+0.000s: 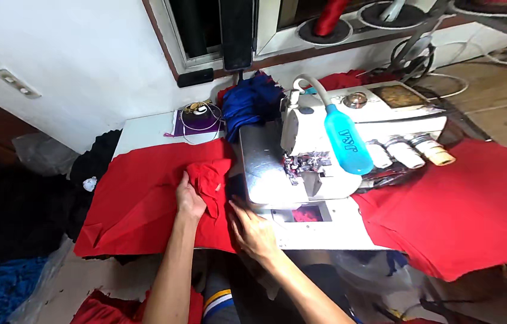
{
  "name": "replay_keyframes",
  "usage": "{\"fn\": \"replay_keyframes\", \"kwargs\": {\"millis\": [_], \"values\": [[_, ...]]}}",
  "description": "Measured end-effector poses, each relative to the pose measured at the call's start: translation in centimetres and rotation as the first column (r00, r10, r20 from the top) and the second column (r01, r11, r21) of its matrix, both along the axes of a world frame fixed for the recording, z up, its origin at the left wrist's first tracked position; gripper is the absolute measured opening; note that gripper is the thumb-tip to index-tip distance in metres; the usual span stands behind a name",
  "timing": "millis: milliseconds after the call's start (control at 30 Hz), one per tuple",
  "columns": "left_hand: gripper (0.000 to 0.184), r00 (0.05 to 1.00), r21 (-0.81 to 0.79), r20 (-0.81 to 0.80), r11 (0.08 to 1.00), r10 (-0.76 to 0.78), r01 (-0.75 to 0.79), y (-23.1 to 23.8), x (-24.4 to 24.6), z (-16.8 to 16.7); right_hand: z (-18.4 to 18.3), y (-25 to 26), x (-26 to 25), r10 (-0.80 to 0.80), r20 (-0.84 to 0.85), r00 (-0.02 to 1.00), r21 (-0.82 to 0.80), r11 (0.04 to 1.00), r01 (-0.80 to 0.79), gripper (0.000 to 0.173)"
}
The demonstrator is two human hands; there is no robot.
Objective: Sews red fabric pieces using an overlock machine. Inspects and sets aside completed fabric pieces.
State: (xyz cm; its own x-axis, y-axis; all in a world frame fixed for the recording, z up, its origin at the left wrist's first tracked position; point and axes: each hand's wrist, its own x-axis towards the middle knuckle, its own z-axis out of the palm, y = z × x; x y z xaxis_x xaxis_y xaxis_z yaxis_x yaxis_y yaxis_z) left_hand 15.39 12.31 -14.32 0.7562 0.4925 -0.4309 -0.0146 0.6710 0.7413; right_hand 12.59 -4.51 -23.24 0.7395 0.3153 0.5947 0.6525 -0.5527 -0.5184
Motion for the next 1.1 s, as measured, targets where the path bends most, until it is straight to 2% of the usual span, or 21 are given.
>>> {"fn": "replay_keyframes", "kwargs": {"millis": [67, 167, 267, 333, 400, 467, 500, 533, 567, 600, 633, 667, 733, 800, 867, 1000, 1033, 1100], "values": [[0.051, 0.998, -0.027, 0.045, 0.998, -0.048, 0.049, -0.2, -0.4, 0.0, 0.0, -0.3, 0.0, 0.024, -0.004, 1.000, 0.051, 0.998, -0.024, 0.030], [0.025, 0.995, -0.024, 0.093, 0.999, -0.035, 0.038, -0.4, -0.6, -0.2, 0.2, -0.7, -0.4, 0.064, -0.064, 0.996, 0.144, 0.988, -0.055, 0.026], [0.027, 0.981, -0.030, 0.158, 0.993, -0.111, 0.117, -0.4, -1.6, 0.7, 1.3, -0.9, -0.9, 0.097, -0.182, 0.978, 0.247, 0.968, -0.050, 0.026], [0.029, 0.968, -0.016, 0.191, 0.985, -0.165, 0.172, -0.8, -2.7, 1.4, 2.4, -0.6, -1.3, 0.109, -0.204, 0.973, 0.304, 0.952, -0.043, 0.027], [0.030, 0.957, 0.021, 0.189, 0.976, -0.218, 0.218, -1.4, -3.7, 1.8, 3.8, -0.2, -1.4, 0.149, -0.289, 0.945, 0.358, 0.933, -0.038, 0.038], [0.028, 0.951, 0.089, 0.152, 0.962, -0.268, 0.257, -1.9, -4.6, 2.0, 5.5, 0.3, -1.5, 0.247, -0.498, 0.831, 0.422, 0.907, -0.017, 0.056], [0.027, 0.949, 0.136, 0.120, 0.952, -0.292, 0.276, -2.0, -5.0, 1.9, 6.3, 0.4, -1.5, 0.293, -0.597, 0.747, 0.454, 0.891, 0.013, 0.057], [0.025, 0.943, 0.194, 0.091, 0.935, -0.320, 0.298, -1.8, -5.4, 1.7, 7.1, 0.4, -1.4, 0.325, -0.675, 0.663, 0.482, 0.874, 0.062, 0.048], [0.021, 0.941, 0.279, 0.033, 0.907, -0.337, 0.315, -1.5, -5.6, 1.2, 7.6, 0.3, -1.2, 0.336, -0.733, 0.592, 0.489, 0.865, 0.114, 0.031], [0.018, 0.940, 0.383, -0.075, 0.860, -0.333, 0.336, -1.0, -5.7, 0.5, 7.7, 0.1, -0.9, 0.318, -0.782, 0.536, 0.453, 0.880, 0.139, 0.021], [0.016, 0.933, 0.481, -0.202, 0.800, -0.298, 0.360, -0.6, -5.7, -0.1, 7.6, -0.3, -0.7, 0.282, -0.812, 0.511, 0.393, 0.911, 0.123, 0.019], [0.017, 0.921, 0.548, -0.299, 0.746, -0.248, 0.379, -0.4, -5.7, -0.5, 7.3, -0.8, -0.6, 0.243, -0.821, 0.517, 0.335, 0.938, 0.091, 0.020], [0.017, 0.909, 0.606, -0.359, 0.688, -0.210, 0.398, -0.3, -6.2, -0.4, 6.9, -1.5, -1.2, 0.169, -0.785, 0.596, 0.241, 0.970, 0.043, 0.022], [0.015, 0.912, 0.636, -0.335, 0.658, -0.237, 0.404, -1.1, -6.6, 0.5, 6.6, -1.8, -2.0, 0.088, -0.662, 0.744, 0.191, 0.980, 0.054, 0.028], [0.012, 0.927, 0.677, -0.274, 0.633, -0.258, 0.376, -1.8, -6.5, 1.6, 6.4, -1.9, -2.1, 0.045, -0.535, 0.843, 0.190, 0.979, 0.068, 0.031], [0.019, 0.958, 0.785, -0.177, 0.554, -0.227, 0.277, -2.0, -4.2, 4.3, 5.8, -2.9, -1.9, 0.089, -0.496, 0.864, 0.183, 0.983, 0.004, 0.032], [0.020, 0.965, 0.791, -0.139, 0.561, -0.221, 0.242, -2.0, -3.3, 5.0, 5.4, -3.4, -1.8, 0.100, -0.495, 0.863, 0.182, 0.983, -0.009, 0.031], [0.018, 0.982, 0.760, 0.009, 0.640, -0.191, 0.117, -2.3, -0.7, 5.5, 4.5, -4.6, -1.7, 0.078, -0.476, 0.876, 0.163, 0.987, 0.000, 0.029]]}}
